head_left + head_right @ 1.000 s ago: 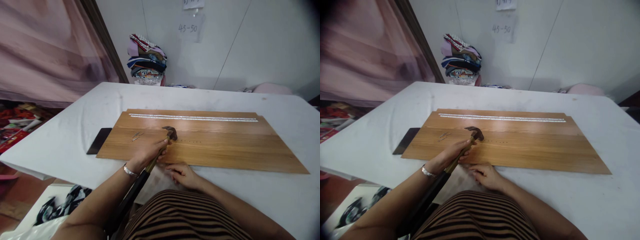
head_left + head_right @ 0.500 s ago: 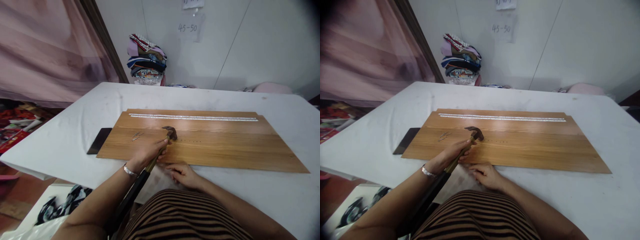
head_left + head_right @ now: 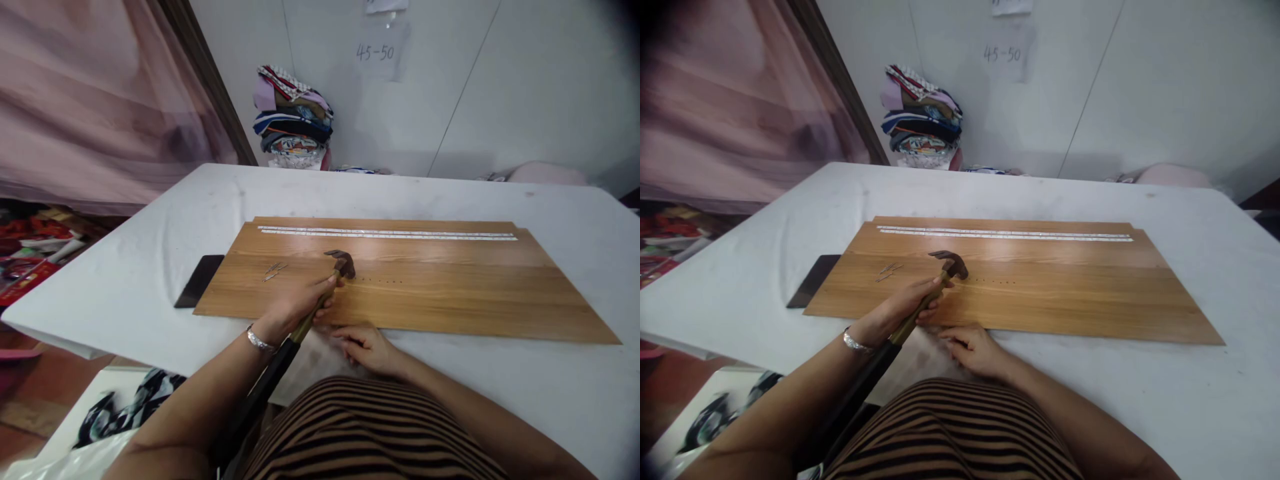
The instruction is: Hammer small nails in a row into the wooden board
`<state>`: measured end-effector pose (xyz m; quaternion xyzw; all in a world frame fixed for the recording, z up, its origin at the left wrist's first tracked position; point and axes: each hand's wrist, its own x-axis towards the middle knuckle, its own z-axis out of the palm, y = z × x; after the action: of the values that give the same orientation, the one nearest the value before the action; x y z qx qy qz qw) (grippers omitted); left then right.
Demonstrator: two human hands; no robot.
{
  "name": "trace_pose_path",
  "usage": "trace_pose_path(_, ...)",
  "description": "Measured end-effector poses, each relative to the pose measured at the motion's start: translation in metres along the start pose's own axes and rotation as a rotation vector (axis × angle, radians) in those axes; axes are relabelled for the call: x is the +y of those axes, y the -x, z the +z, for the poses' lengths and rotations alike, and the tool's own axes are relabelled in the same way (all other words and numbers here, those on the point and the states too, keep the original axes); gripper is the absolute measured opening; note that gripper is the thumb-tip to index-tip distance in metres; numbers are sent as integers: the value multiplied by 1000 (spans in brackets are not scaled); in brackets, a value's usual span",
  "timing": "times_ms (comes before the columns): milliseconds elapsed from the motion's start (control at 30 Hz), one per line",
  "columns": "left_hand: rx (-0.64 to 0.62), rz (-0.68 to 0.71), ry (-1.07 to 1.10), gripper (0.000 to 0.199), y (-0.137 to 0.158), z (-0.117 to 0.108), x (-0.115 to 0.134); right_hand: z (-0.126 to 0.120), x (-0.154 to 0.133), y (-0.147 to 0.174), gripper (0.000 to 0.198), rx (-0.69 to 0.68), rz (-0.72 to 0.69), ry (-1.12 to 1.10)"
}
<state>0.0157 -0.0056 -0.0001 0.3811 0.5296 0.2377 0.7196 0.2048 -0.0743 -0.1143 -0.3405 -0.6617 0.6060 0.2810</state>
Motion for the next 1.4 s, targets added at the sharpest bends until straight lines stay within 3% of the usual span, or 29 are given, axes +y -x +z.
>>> trace_pose_path(167,2,-4,-6,58,0,1,1,-1,-3,1,45,-2,46,-71)
trace_pose_path(367,-2,17,-3,59,-3,-2,-3,-9,-21,5,48,14,134,-344)
trace_pose_path(433,-18,22,7,59,-4,-3,-5,-18,-31,6,47,69,101,-402)
trace_pose_path(500,-27,15,5,59,-5,-4,-6,-33,-39,7,43,215,23,-384)
trace_pose_path(567,-24,5,-3,59,-5,-4,-6,-52,-44,8,39,411,-28,-250)
trace_pose_path(700,1,-6,-15,55,-3,-3,-3,-107,-42,17,37,845,-41,277)
trace_pose_path(767,4,-4,-20,54,-2,-3,-2,-135,-37,24,41,917,-51,542)
trace_pose_path(867,3,-2,-28,56,-3,-5,-2,-168,-30,33,44,927,-67,892)
trace_pose_path(1000,18,-8,-43,55,-6,-6,-4,-188,-17,36,48,862,29,1152)
trace_pose_path(1133,12,-8,-48,55,-7,-7,-4,-187,-1,34,48,824,138,1261)
trace_pose_path(1400,-6,-29,-31,53,-4,-8,-2,-179,7,35,42,808,147,1308)
